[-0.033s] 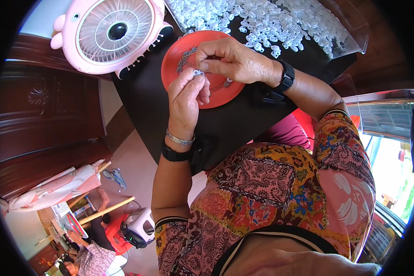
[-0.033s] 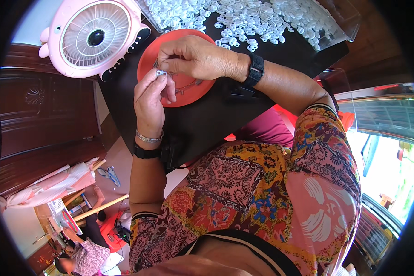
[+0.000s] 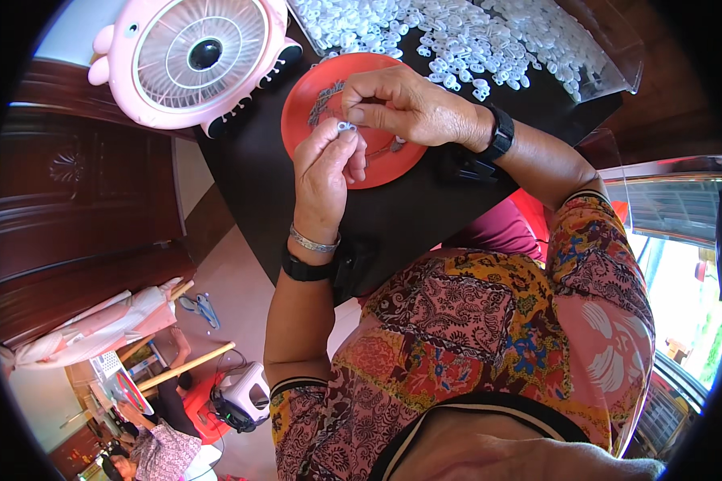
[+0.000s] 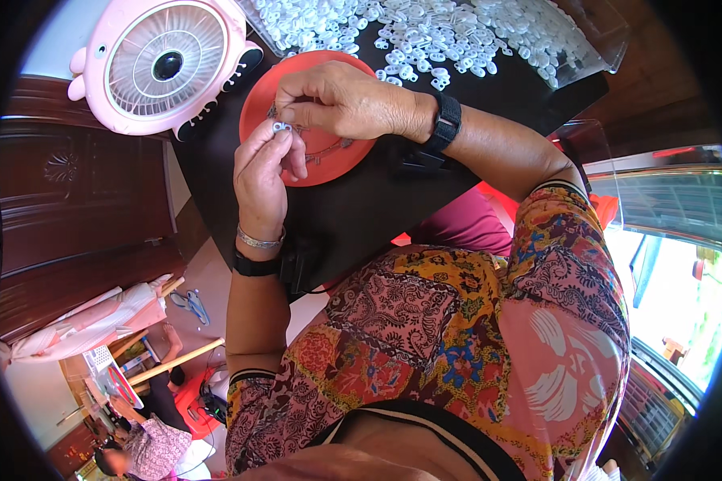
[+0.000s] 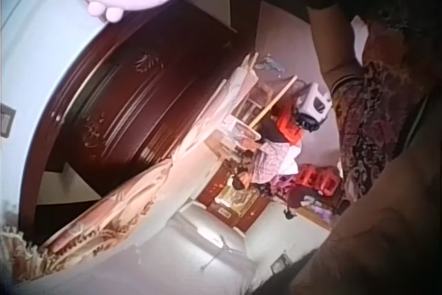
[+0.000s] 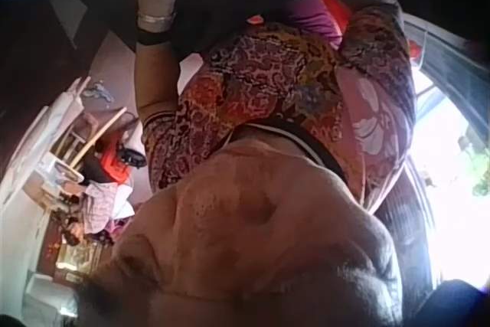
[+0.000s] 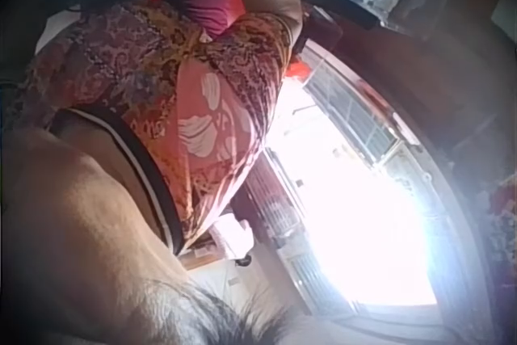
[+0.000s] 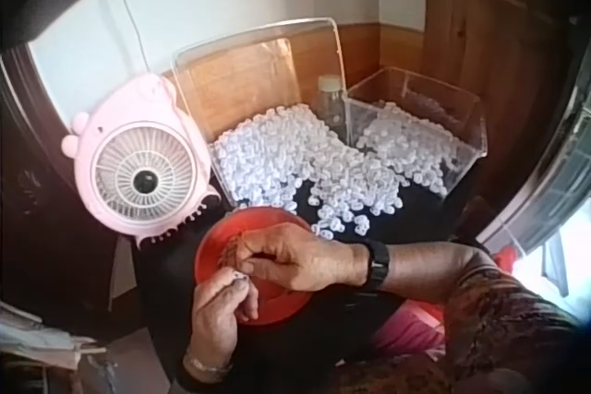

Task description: Assembling small white plastic components at a desk.

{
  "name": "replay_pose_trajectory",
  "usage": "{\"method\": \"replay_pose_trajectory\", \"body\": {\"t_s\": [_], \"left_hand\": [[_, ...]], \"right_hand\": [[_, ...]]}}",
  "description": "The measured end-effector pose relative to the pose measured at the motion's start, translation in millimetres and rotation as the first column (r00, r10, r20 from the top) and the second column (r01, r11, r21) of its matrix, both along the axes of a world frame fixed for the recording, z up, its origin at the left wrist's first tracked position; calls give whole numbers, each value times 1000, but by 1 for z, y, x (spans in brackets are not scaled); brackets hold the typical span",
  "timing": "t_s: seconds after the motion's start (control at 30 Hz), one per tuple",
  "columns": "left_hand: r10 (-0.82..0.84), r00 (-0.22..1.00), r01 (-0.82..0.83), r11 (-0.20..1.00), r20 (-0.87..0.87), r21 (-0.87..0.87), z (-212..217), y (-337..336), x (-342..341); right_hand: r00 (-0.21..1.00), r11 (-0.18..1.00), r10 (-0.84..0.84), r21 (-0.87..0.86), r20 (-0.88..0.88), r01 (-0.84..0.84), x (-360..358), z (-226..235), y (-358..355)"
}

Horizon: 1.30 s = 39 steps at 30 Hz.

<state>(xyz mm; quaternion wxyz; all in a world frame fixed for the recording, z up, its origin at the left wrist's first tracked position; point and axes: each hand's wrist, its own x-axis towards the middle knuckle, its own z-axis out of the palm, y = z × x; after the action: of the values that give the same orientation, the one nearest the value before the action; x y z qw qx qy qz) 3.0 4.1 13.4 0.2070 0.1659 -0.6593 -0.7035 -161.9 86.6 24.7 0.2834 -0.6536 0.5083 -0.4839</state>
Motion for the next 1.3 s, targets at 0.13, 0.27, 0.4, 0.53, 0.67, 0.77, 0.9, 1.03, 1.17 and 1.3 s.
{"method": "replay_pose_trajectory", "body": {"t_s": [0.13, 0.27, 0.4, 0.53, 0.67, 0.77, 0.9, 1.03, 1.17, 1.3], "left_hand": [[-23, 999, 21, 999, 27, 48, 3, 1, 1], [-48, 999, 47, 998, 26, 45, 3, 0, 2], [-76, 995, 75, 997, 62, 25, 3, 0, 1], [-19, 998, 20, 1000, 62, -9, -1, 2, -2], [-48, 995, 48, 999, 90, 4, 0, 1, -2], [-96, 980, 110, 991, 172, -71, 0, 0, 0], [-101, 987, 111, 991, 124, -80, 2, 0, -1], [-119, 990, 123, 991, 74, -56, 2, 0, -1], [-94, 994, 93, 995, 59, 26, 1, 4, -1], [-62, 998, 61, 998, 26, 35, 1, 5, -1]], "right_hand": [[980, 990, -27, -143, -196, -1, -2, 0, 0], [959, 987, -39, -161, -281, -7, -1, 10, 4], [942, 992, -28, -123, -333, -13, -5, 10, 5], [958, 997, -49, -70, -281, 30, -7, 7, 3], [978, 998, -27, 47, -207, 37, -7, 7, 5], [988, 992, -13, 123, -152, 32, -6, 10, 6], [958, 1000, 16, 12, -287, -13, -9, 9, 5], [957, 993, 54, -82, -286, -81, -9, 7, 3], [949, 994, 32, -92, -314, -64, -6, 8, 3], [956, 997, 33, -62, -293, -54, -5, 10, 4]]}}
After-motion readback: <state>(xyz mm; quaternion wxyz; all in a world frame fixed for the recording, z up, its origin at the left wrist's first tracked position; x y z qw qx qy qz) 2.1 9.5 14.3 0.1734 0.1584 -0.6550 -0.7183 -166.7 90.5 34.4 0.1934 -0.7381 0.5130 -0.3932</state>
